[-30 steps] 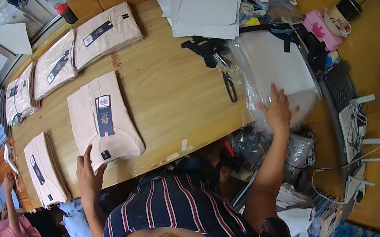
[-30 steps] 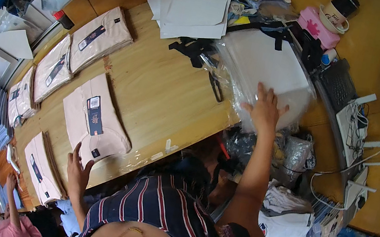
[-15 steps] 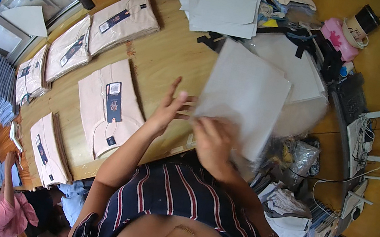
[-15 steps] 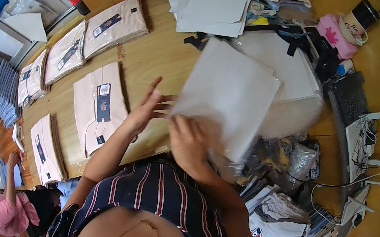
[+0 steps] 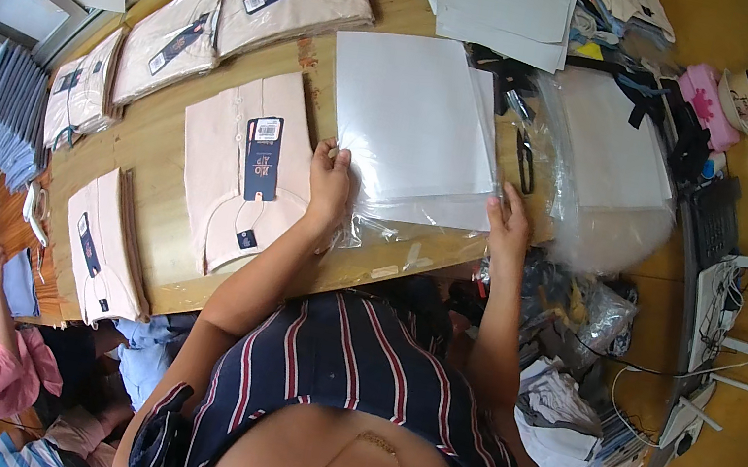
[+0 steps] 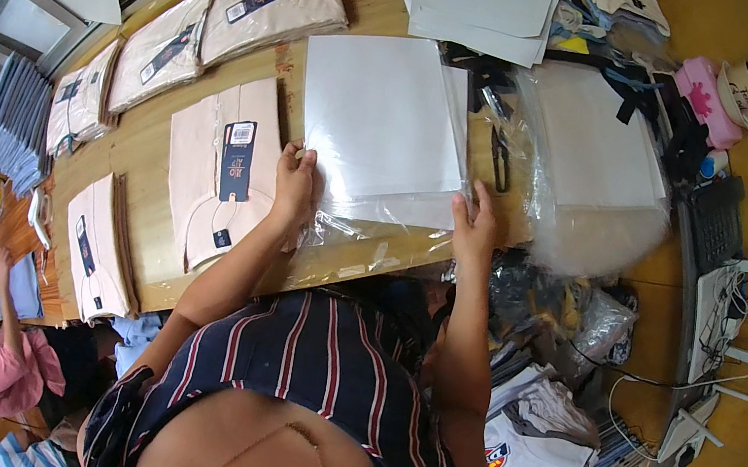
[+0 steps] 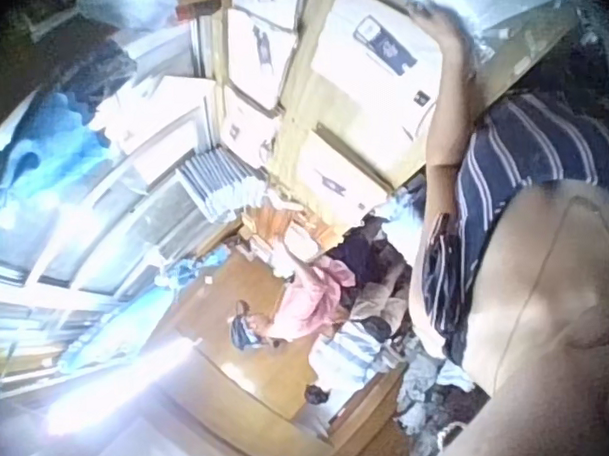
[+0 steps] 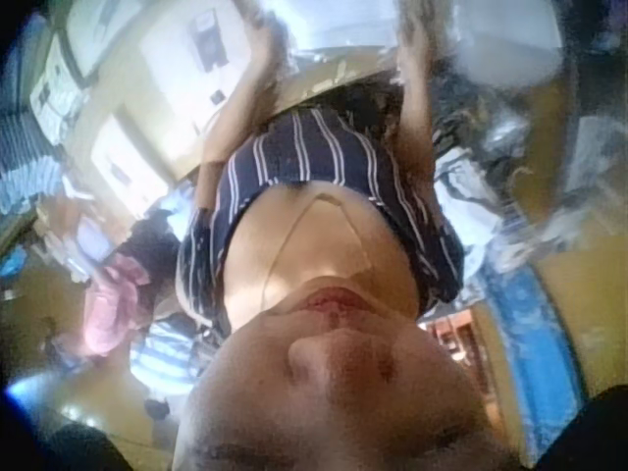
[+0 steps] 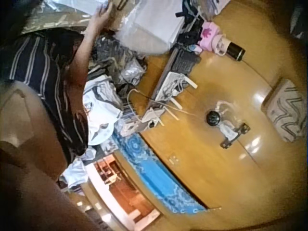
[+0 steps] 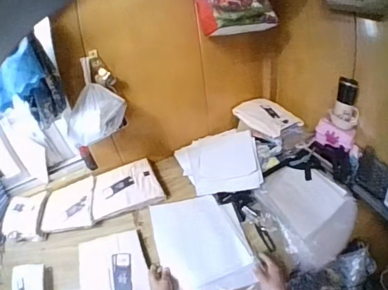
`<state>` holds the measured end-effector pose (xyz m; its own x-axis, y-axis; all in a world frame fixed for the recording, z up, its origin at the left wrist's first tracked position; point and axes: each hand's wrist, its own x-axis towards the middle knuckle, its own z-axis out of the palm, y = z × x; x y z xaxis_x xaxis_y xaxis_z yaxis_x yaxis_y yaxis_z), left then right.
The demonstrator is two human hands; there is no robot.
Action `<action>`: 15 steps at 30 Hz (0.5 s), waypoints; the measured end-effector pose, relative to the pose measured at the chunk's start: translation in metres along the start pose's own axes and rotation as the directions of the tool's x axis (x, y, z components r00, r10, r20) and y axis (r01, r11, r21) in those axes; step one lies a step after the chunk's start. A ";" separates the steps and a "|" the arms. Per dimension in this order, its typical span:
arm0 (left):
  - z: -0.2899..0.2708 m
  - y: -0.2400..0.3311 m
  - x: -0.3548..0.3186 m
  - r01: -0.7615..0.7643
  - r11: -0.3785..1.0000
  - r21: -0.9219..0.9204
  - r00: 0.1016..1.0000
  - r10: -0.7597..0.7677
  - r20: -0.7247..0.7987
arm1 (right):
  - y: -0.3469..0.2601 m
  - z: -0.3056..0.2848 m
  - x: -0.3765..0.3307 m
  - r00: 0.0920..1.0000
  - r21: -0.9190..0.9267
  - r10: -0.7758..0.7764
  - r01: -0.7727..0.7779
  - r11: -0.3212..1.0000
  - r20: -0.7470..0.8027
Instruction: The person places shirts into plastic bags, seals the bags by hand, and records information in a notebook.
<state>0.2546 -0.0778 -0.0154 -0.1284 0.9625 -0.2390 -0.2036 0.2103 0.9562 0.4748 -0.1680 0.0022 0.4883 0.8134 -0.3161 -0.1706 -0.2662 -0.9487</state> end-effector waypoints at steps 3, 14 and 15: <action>0.000 0.000 0.001 0.029 0.990 -0.142 0.999 -0.033 -0.030 | -0.005 -0.001 0.010 0.990 0.184 -0.057 0.033 0.982 0.128; 0.008 -0.004 -0.002 0.147 0.962 -0.230 0.989 -0.149 0.008 | -0.043 -0.059 0.029 0.993 -0.293 0.072 -0.042 0.955 0.092; 0.011 -0.002 -0.003 0.170 0.947 -0.273 0.983 -0.180 -0.013 | -0.022 -0.051 0.031 0.988 -0.272 -0.036 0.077 0.959 0.150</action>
<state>0.2658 -0.0796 -0.0144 -0.1021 0.9064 -0.4098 -0.4800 0.3159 0.8184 0.5372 -0.1638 0.0125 0.3605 0.8909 -0.2765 0.1069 -0.3339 -0.9365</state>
